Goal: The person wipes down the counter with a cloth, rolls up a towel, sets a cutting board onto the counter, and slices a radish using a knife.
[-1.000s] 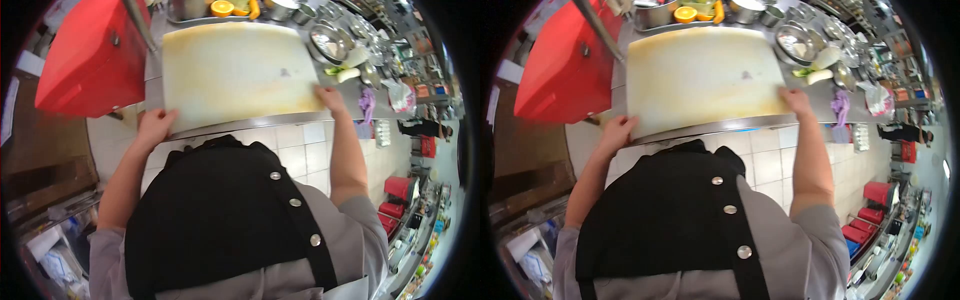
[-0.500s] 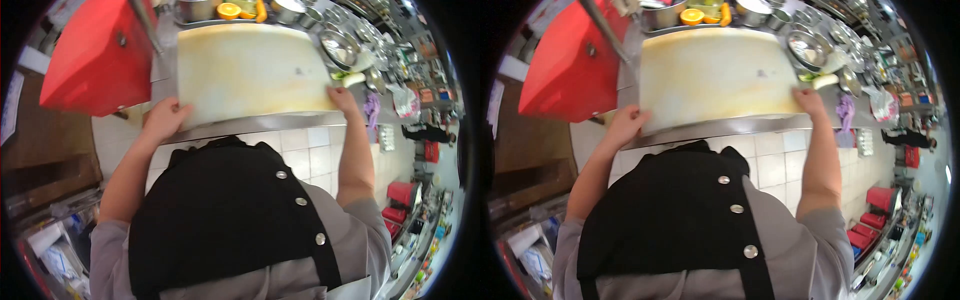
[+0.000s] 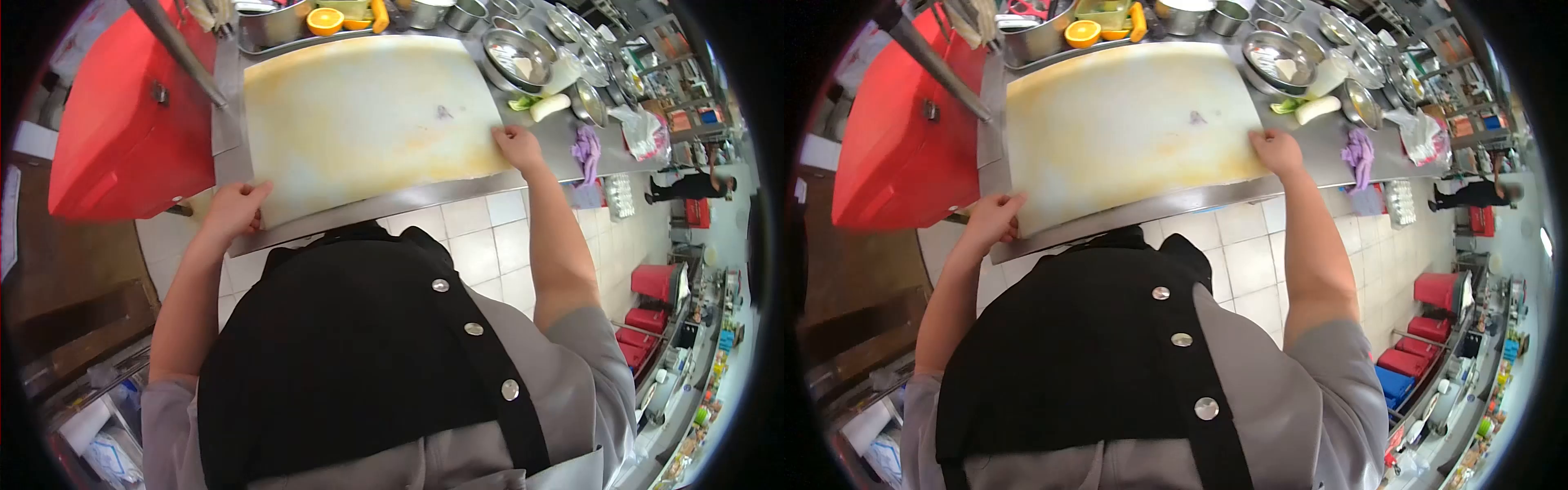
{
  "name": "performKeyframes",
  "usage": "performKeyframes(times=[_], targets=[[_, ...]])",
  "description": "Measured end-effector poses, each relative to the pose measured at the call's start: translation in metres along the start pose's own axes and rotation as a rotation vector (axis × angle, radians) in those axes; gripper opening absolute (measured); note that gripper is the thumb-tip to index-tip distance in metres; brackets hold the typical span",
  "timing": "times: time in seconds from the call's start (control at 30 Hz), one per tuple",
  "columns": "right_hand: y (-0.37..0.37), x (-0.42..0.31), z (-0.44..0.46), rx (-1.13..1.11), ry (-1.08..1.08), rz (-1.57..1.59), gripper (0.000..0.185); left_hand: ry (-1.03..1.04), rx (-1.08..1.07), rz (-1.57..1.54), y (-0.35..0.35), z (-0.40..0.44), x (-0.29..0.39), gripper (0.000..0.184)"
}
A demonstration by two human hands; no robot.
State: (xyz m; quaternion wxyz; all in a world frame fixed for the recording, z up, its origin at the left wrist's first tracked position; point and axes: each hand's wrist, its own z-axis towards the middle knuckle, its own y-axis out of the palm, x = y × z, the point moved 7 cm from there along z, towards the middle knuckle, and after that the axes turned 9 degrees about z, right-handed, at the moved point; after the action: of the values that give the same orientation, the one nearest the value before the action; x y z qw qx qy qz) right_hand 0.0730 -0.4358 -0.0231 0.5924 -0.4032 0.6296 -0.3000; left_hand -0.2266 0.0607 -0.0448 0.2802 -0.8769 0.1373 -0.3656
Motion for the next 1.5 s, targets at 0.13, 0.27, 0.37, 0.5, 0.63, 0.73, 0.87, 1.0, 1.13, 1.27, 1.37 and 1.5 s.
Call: performKeyframes(times=[0.13, 0.27, 0.37, 0.5, 0.63, 0.73, 0.87, 1.0, 1.13, 1.27, 1.37, 1.5], targets=[[0.010, -0.004, -0.009, -0.024, -0.070, -0.007, 0.055, 0.016, 0.044, 0.073, -0.014, -0.006, -0.007, 0.048], [0.016, -0.003, -0.020, 0.004, -0.087, 0.084, 0.055, 0.121, 0.108, 0.113, -0.017, -0.004, -0.018, 0.045], [0.018, -0.007, -0.024, 0.040, -0.095, 0.033, 0.054, 0.099, 0.139, 0.058, -0.017, -0.004, -0.021, 0.045], [0.026, -0.015, -0.028, 0.112, -0.124, -0.145, 0.054, -0.018, 0.111, -0.149, -0.019, -0.021, -0.019, 0.045], [0.030, -0.016, -0.034, 0.078, -0.094, -0.190, 0.052, -0.026, 0.187, -0.197, -0.018, -0.026, -0.031, 0.048], [0.034, -0.017, -0.043, 0.106, -0.107, -0.153, 0.050, -0.047, 0.222, -0.273, -0.020, -0.023, -0.039, 0.049], [0.036, -0.019, -0.050, 0.133, -0.131, -0.156, 0.051, -0.044, 0.230, -0.202, -0.021, -0.026, -0.035, 0.050], [0.038, -0.024, -0.050, 0.116, -0.144, -0.141, 0.052, -0.050, 0.224, -0.402, 0.001, -0.029, -0.042, 0.053], [0.038, -0.035, -0.062, 0.160, -0.152, -0.097, 0.050, 0.051, 0.332, -0.018, -0.010, -0.018, -0.044, 0.057], [0.041, -0.031, -0.062, 0.239, -0.195, -0.063, 0.050, 0.080, 0.305, 0.095, -0.018, -0.022, -0.037, 0.059], [0.041, -0.027, -0.060, 0.268, -0.214, -0.074, 0.051, 0.105, 0.271, 0.036, -0.013, -0.027, -0.032, 0.060], [0.035, -0.026, -0.054, 0.246, -0.189, -0.088, 0.049, 0.139, 0.250, 0.217, -0.018, -0.033, -0.033, 0.059]])
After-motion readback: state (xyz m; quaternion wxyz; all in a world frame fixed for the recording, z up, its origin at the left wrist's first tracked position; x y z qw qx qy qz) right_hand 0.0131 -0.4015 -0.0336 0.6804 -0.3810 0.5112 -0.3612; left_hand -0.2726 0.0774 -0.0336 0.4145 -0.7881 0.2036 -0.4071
